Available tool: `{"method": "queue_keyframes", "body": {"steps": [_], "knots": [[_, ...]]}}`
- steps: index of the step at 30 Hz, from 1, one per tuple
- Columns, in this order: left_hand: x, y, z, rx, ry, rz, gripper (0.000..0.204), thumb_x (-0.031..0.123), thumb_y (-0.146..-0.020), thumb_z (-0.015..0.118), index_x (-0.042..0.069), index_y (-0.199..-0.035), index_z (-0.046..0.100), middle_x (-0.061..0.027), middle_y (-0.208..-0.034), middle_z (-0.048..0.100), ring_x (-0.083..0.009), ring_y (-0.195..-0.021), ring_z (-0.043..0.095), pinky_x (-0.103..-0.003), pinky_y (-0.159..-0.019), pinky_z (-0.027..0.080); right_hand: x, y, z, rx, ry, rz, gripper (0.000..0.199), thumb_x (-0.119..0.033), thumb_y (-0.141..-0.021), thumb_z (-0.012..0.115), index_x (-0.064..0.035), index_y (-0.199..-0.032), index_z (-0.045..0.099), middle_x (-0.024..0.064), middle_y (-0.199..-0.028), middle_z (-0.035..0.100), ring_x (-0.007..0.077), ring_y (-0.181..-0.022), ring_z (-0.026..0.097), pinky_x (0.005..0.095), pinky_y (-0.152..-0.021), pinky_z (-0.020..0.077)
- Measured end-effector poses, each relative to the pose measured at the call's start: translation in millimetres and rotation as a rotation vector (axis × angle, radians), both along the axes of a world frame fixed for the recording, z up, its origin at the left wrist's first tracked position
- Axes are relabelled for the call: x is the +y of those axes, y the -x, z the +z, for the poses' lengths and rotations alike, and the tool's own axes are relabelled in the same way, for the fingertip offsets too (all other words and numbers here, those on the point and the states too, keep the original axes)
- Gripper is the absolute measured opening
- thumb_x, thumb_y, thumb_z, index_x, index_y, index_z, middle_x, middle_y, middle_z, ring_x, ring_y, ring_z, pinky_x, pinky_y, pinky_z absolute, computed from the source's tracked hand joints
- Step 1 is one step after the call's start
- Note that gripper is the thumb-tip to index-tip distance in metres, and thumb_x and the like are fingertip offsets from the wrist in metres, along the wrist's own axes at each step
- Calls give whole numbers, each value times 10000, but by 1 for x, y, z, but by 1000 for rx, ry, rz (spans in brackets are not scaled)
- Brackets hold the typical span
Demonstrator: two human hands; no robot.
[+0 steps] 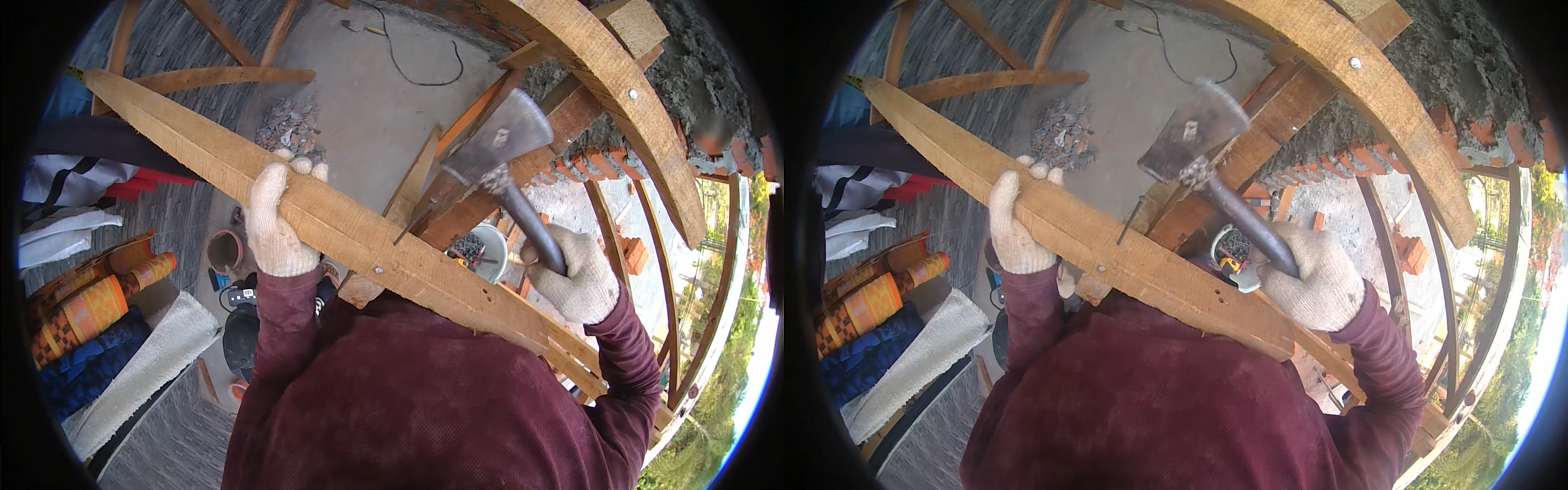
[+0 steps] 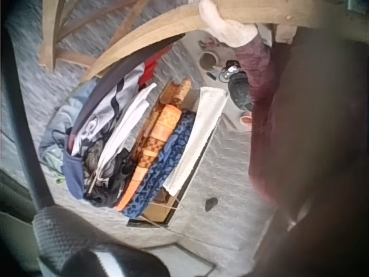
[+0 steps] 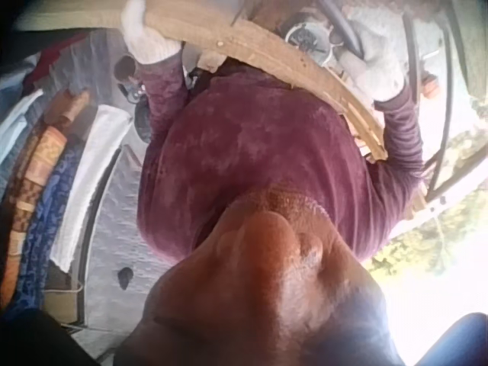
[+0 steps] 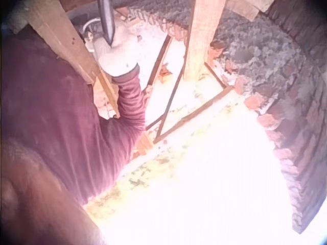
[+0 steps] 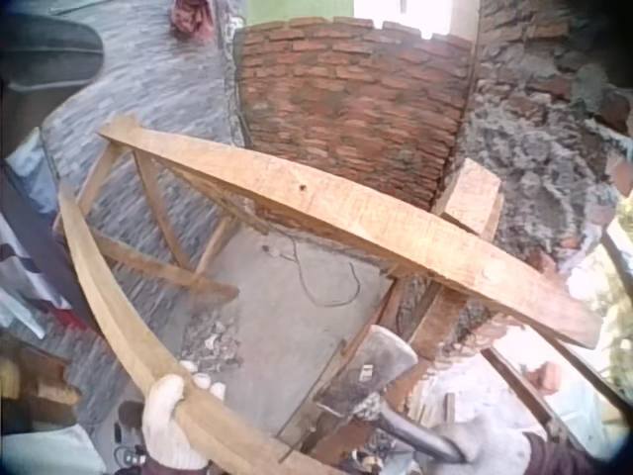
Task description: The person assembles a curved wooden frame by positioning planks and hammering nails into joints. They repeatedly reposition the frame and drive nails with a hammer to secure the structure.
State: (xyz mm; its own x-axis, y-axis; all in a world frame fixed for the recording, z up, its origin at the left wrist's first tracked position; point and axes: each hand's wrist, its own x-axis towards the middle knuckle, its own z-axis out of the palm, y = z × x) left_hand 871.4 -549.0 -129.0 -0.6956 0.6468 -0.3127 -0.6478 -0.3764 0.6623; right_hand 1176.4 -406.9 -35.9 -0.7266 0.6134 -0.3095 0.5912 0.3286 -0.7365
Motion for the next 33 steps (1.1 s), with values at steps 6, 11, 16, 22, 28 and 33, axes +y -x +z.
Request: {"method": "queue_keyframes", "body": {"steps": [6,11,16,22,28,33], "knots": [[-1,4,-2,10,5,10,359,225,-935,651,7,-1196,533,-123,-1032,593,-261,-1000,594,-395,-966,518,13,-1,20,925,417,-447,228,-112,-889,631,-12,-1093,611,61,-681,580,167,-496,549,291,-481,474],[3,3,2,-23,-53,9,285,126,-923,636,4,-1165,551,-127,-988,595,-243,-979,613,-421,-967,537,0,-3,-7,-75,-39,46,213,-34,-782,660,-33,-994,668,103,-785,648,192,-615,641,305,-618,537],[2,1,2,-53,-51,42,243,78,-917,629,12,-1137,549,-118,-971,576,-234,-947,612,-426,-926,554,15,2,16,907,288,-390,239,-95,-916,630,18,-1104,535,44,-693,537,134,-367,448,230,-323,348],[9,-3,0,-11,-31,35,329,135,-908,647,-6,-1183,534,-134,-1021,584,-268,-989,596,-403,-981,523,1,-15,-12,-114,60,64,82,-30,-763,648,-19,-842,629,68,-734,621,155,-644,586,319,-640,500],[4,-6,-1,-1,-11,54,327,136,-912,642,-6,-1187,534,-135,-1019,582,-261,-987,596,-394,-977,531,25,0,26,486,137,-457,170,-63,-801,616,1,-957,593,19,-633,533,79,-388,452,242,-350,376],[8,-7,0,-25,-21,27,344,153,-912,638,-8,-1196,529,-135,-1025,578,-267,-1000,592,-398,-981,524,7,-13,4,62,53,-137,165,-36,-784,669,-41,-947,649,91,-727,641,193,-594,640,325,-604,529]]}}
